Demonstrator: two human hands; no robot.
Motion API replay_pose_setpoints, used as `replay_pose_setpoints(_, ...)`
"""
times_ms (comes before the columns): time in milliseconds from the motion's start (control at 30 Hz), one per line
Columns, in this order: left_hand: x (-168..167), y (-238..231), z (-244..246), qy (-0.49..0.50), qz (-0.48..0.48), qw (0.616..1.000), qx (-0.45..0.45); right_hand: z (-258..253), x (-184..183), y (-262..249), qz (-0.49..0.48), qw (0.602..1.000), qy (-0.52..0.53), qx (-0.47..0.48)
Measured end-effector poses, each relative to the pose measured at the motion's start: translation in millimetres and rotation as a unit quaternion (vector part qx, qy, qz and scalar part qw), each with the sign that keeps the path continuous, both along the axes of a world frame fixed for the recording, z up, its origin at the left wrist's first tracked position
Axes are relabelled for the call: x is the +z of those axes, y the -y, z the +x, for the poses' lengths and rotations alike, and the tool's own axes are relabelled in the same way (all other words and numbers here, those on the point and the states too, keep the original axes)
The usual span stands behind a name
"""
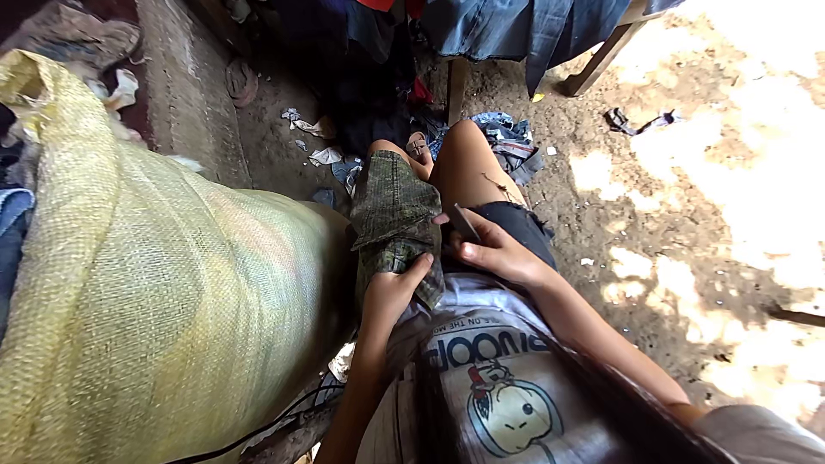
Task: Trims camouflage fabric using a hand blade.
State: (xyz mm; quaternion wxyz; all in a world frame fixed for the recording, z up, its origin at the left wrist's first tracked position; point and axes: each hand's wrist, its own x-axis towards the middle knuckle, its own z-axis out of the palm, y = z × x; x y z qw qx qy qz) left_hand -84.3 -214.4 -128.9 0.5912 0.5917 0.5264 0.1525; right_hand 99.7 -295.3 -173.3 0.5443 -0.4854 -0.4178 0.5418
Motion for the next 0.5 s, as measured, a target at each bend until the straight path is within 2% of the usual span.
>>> replay_pose_setpoints(100, 6.0, 0.3, 1.4, -0.024, 0.037, 0.997, -0.062, -3.1, 2.8, -9.5, 0.034, 0.989, 0.131, -0.053)
replay_pose_setpoints(200, 10.2, 2.5, 2.7, -0.022, 0.069, 0.991, -0.115, -1.6, 3.4, -24.5, 0.061, 0.972, 0.220, -0.048)
replay_pose_setpoints(367, 3.5, -6.6, -3.4, -0.026, 0.092, 0.986, -0.137, 6.0, -0.5, -42.6, 0.112, 0.962, 0.250, 0.011)
replay_pose_setpoints(500, 10.5, -8.5, -5.3, -0.052, 0.088, 0.985, -0.138, -0.3, -8.6, -43.2, 0.144, 0.936, 0.313, -0.077)
